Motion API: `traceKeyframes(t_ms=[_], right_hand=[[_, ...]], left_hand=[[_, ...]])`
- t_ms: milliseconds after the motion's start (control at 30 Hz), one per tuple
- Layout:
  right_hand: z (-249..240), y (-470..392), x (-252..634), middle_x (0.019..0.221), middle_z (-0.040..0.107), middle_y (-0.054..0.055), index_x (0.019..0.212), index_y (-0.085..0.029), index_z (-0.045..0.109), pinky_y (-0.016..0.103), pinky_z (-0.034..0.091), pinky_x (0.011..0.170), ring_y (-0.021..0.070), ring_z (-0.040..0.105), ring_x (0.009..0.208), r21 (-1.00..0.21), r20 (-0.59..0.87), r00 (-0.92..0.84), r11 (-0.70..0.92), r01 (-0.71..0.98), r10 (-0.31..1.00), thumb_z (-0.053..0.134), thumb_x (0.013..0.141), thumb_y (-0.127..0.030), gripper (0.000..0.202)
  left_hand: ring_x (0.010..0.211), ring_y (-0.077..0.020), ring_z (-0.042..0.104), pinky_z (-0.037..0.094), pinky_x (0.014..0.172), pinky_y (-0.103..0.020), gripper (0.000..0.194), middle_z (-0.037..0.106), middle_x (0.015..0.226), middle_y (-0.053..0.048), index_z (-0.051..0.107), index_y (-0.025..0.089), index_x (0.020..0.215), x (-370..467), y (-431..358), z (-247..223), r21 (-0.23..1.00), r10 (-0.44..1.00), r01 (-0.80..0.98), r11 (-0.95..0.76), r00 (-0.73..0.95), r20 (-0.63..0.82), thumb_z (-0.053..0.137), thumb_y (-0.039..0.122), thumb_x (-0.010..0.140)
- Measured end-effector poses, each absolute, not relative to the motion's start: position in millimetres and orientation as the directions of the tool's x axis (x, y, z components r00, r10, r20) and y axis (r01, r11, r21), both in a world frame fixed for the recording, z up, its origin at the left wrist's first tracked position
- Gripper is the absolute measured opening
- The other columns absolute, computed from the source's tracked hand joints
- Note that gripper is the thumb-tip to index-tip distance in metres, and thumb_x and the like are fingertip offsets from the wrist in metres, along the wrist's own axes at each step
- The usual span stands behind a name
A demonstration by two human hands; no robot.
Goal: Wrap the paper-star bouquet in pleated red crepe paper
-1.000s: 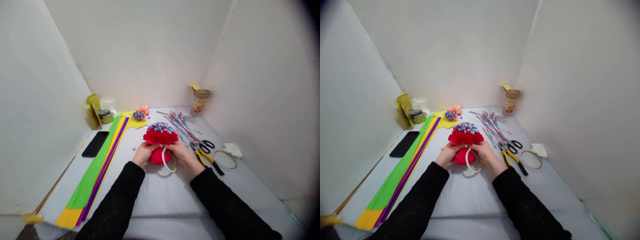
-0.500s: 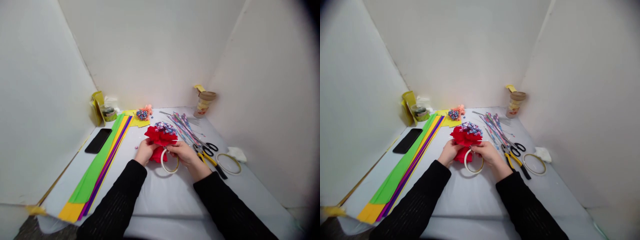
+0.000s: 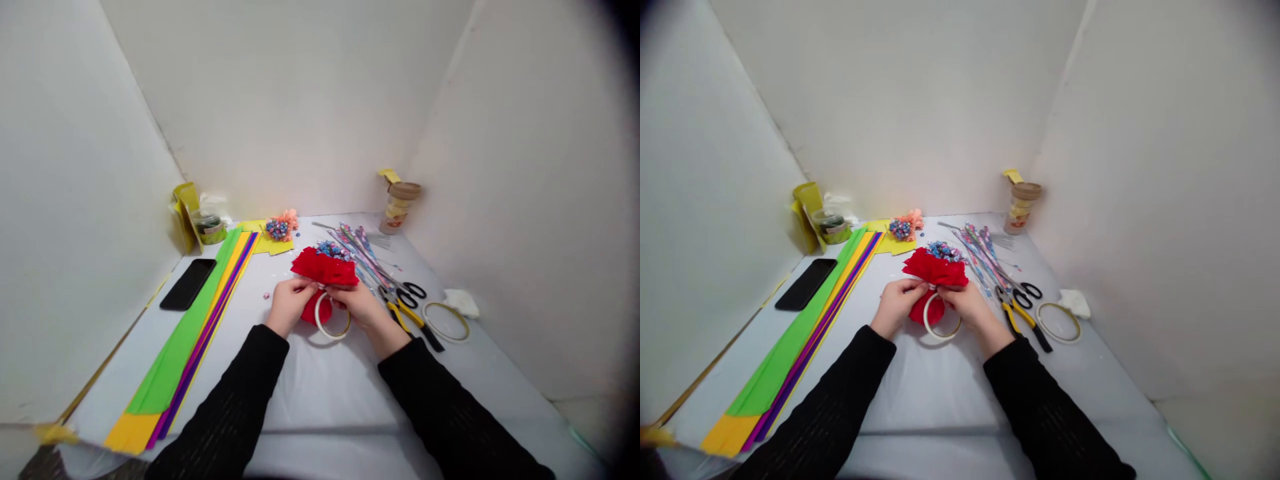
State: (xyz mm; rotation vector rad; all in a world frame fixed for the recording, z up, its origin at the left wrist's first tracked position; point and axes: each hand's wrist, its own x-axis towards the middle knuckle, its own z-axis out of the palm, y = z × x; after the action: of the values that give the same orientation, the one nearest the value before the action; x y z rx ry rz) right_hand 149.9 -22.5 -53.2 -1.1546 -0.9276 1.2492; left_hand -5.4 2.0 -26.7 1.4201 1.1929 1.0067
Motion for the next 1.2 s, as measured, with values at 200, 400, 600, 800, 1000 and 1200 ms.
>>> traceKeyframes(t_ms=[200, 400, 600, 800, 1000, 1200], right_hand=[[-49.6, -23.8, 148.2, 0.053, 0.049, -0.006, 0.068, -0.018, 0.056, 0.026, 0.032, 0.051, 0.0096, 0.039, 0.049, -0.963, -0.018, 0.083, 0.005, -0.270, 0.996, 0.076, 0.057, -0.028, 0.025], [-50.5, -23.0, 154.5, 0.056, 0.048, -0.005, 0.062, -0.018, 0.053, 0.026, 0.032, 0.052, 0.0099, 0.039, 0.053, -0.986, 0.007, 0.017, 0.010, -0.164, 1.000, 0.070, 0.059, -0.022, 0.018], [-47.1, -23.6, 157.5, 0.055, 0.046, -0.005, 0.061, -0.019, 0.050, 0.025, 0.030, 0.048, 0.0098, 0.038, 0.051, -0.994, -0.014, -0.005, -0.014, -0.107, 1.000, 0.067, 0.058, -0.018, 0.017], [-50.1, -22.9, 162.7, 0.055, 0.051, -0.004, 0.063, -0.018, 0.056, 0.026, 0.031, 0.050, 0.0093, 0.040, 0.050, -0.988, -0.074, -0.048, -0.080, -0.131, 0.996, 0.070, 0.057, -0.020, 0.016], [-40.5, -26.1, 167.7, 0.050, 0.052, -0.003, 0.055, -0.016, 0.056, 0.025, 0.029, 0.049, 0.0079, 0.039, 0.046, -0.969, -0.148, -0.105, -0.165, -0.182, 0.983, 0.072, 0.055, -0.027, 0.020], [-38.8, -27.1, 166.1, 0.053, 0.058, 0.000, 0.058, -0.014, 0.063, 0.025, 0.030, 0.049, 0.0085, 0.043, 0.047, -0.974, -0.148, -0.125, -0.167, -0.152, 0.981, 0.074, 0.056, -0.031, 0.020]], left_hand=[[0.078, -0.0215, 0.068, 0.051, 0.076, -0.033, 0.037, 0.075, 0.088, -0.009, 0.071, 0.012, 0.088, -5.6, 1.6, -27.6, 0.971, 0.938, -0.165, 0.173, 0.329, -0.112, 0.081, 0.032, 0.059], [0.086, -0.0244, 0.067, 0.050, 0.081, -0.036, 0.037, 0.074, 0.094, -0.011, 0.070, 0.012, 0.093, -9.6, 4.7, -29.4, 0.998, 0.912, -0.019, 0.061, 0.408, -0.048, 0.076, 0.036, 0.066], [0.075, -0.0234, 0.067, 0.051, 0.070, -0.033, 0.029, 0.074, 0.083, -0.009, 0.069, 0.011, 0.085, -8.9, 5.7, -29.7, 0.992, 0.935, 0.115, -0.042, 0.356, -0.002, 0.073, 0.034, 0.068], [0.072, -0.0211, 0.066, 0.051, 0.069, -0.031, 0.029, 0.074, 0.084, -0.009, 0.069, 0.011, 0.084, -9.5, 6.9, -31.4, 0.999, 0.933, 0.044, -0.010, 0.359, -0.007, 0.072, 0.035, 0.067], [0.067, -0.0196, 0.063, 0.050, 0.066, -0.030, 0.025, 0.072, 0.076, -0.007, 0.066, 0.012, 0.077, -11.7, 7.4, -28.4, 1.000, 0.953, 0.017, -0.005, 0.302, 0.000, 0.074, 0.032, 0.063], [0.068, -0.0209, 0.063, 0.048, 0.063, -0.029, 0.021, 0.073, 0.076, -0.008, 0.067, 0.012, 0.077, -9.9, 8.7, -30.5, 0.994, 0.972, 0.095, -0.060, 0.231, 0.037, 0.072, 0.026, 0.063]])
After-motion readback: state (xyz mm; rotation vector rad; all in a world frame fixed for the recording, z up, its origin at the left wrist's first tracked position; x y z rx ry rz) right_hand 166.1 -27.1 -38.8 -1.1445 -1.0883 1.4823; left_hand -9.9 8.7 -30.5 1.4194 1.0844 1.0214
